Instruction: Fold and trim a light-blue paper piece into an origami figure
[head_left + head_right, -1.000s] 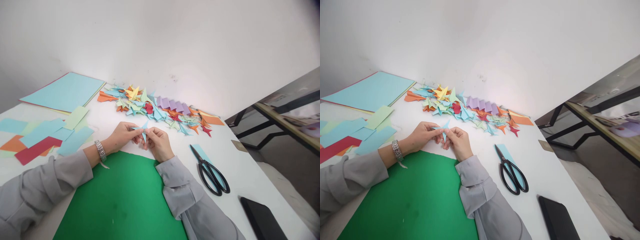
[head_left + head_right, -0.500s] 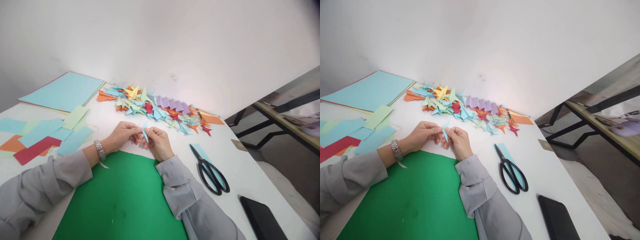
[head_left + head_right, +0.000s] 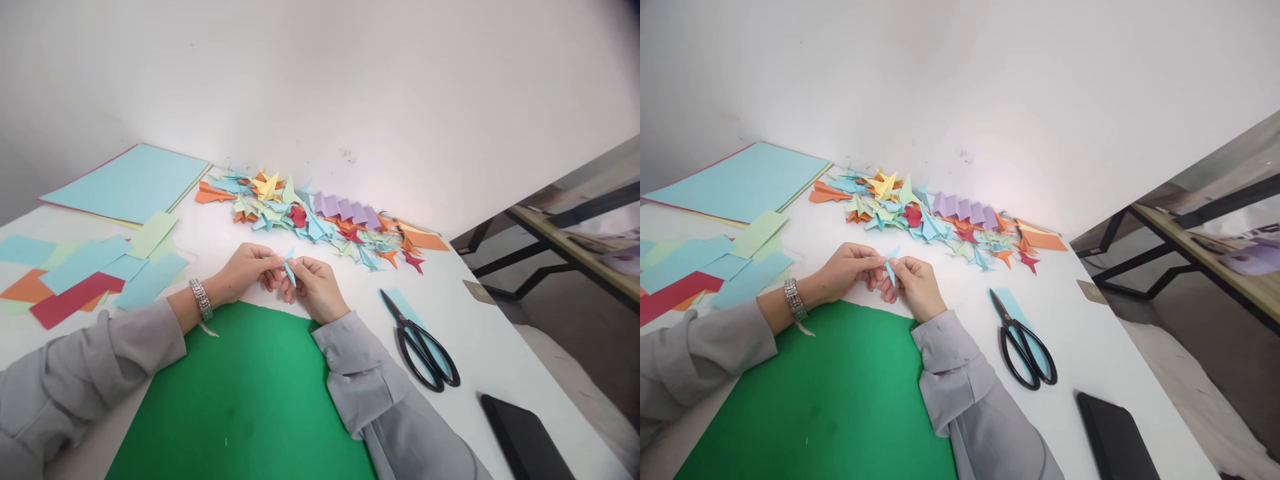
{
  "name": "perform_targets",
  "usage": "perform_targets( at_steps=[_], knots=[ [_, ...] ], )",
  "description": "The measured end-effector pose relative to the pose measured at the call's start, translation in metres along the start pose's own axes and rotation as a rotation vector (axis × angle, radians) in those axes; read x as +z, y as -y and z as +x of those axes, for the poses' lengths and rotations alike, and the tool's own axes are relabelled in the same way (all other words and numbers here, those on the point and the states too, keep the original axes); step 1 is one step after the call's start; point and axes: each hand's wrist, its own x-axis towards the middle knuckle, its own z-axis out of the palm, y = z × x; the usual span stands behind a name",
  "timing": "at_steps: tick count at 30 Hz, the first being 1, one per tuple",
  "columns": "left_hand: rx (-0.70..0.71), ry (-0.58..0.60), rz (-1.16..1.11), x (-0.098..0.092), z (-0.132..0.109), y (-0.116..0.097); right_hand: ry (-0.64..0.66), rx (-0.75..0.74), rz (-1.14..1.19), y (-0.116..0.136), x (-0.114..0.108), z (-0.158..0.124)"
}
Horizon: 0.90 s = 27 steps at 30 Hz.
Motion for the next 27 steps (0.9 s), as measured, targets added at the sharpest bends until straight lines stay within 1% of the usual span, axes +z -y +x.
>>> perform_targets(
  at_steps=[5, 15, 19, 23, 25, 27],
  knots=[
    [-0.008, 0.012, -0.022, 0.0, 0.001, 0.001, 0.006, 0.017, 0.036, 0.002, 0.0, 0.0],
    [-0.022, -0.032, -0.066, 0.0, 0.001, -0.001, -0.042, 0.004, 0.095, 0.004, 0.003, 0.0],
    [0.013, -0.089, -0.099, 0.002, 0.0, -0.001, -0.053, -0.032, 0.079, 0.002, 0.003, 0.001],
    [0.045, -0.153, -0.183, 0.005, -0.001, -0.004, -0.077, -0.097, 0.037, -0.002, 0.005, 0.001],
    [0.06, -0.138, -0.209, 0.007, -0.001, -0.004, -0.084, -0.133, 0.011, -0.004, 0.005, 0.001],
    [0.079, -0.101, -0.175, 0.007, -0.001, -0.003, -0.071, -0.164, -0.023, -0.006, 0.006, 0.001]
  ],
)
